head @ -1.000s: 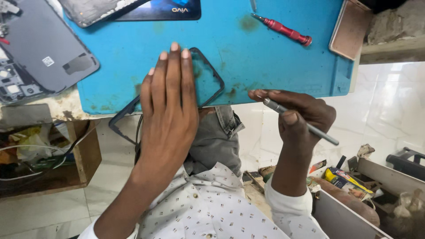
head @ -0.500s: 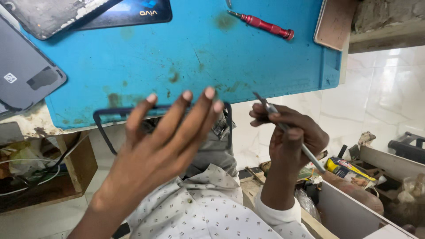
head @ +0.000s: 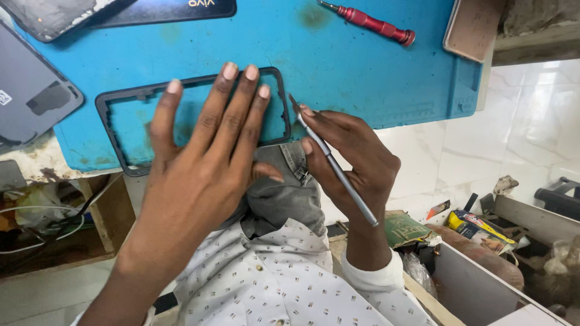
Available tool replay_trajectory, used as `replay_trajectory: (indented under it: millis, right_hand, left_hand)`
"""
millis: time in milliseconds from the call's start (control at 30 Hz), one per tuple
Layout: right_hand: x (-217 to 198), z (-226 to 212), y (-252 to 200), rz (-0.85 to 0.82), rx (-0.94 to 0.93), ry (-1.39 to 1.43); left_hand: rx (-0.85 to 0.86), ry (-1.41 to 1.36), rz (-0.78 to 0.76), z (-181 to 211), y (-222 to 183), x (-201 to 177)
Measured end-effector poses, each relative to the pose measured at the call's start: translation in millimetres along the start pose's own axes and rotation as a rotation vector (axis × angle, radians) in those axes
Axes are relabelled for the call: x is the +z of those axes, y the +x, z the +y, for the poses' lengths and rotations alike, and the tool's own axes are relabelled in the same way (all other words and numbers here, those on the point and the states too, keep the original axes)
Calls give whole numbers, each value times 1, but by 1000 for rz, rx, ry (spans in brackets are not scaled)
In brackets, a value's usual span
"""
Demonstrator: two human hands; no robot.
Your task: The person uses a metal prying tool to carefully separate a black plastic frame from a smartphone screen assembly on a blue work mat. They work along the edges of the frame, then lift the frame away and place it on the table.
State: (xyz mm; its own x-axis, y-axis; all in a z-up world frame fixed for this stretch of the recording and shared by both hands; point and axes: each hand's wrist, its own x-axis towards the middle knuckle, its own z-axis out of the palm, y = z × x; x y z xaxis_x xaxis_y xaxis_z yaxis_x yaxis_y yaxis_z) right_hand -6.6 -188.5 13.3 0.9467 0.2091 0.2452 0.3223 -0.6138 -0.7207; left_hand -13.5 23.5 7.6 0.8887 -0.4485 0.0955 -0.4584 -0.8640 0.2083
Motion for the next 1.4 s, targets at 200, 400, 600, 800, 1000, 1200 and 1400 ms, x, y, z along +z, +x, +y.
replay_trajectory:
  millis: [200, 400, 600, 800, 1000, 1200, 1400]
  right_hand:
    - [13, -4, 12, 15, -92, -111]
    - [16, 1, 18, -10, -120, -102]
    - [7, 22, 37, -153, -214, -52]
    - [-4, 29, 41, -211, -235, 1]
    - [-16, 13, 27, -212, -206, -109]
    - [-35, 4, 17, -232, -215, -251]
    - [-33, 24, 22, -277, -302, -272]
  left_hand:
    - [38, 57, 56, 0, -2, 9]
    - [45, 66, 95, -4, -3, 14]
    - [74, -2, 134, -10, -2, 17]
    - [97, 148, 147, -12, 0, 19]
    - [238, -112, 95, -24, -1, 11]
    - [377, 67, 57, -30, 4, 17]
    - [-203, -243, 77, -43, -13, 5]
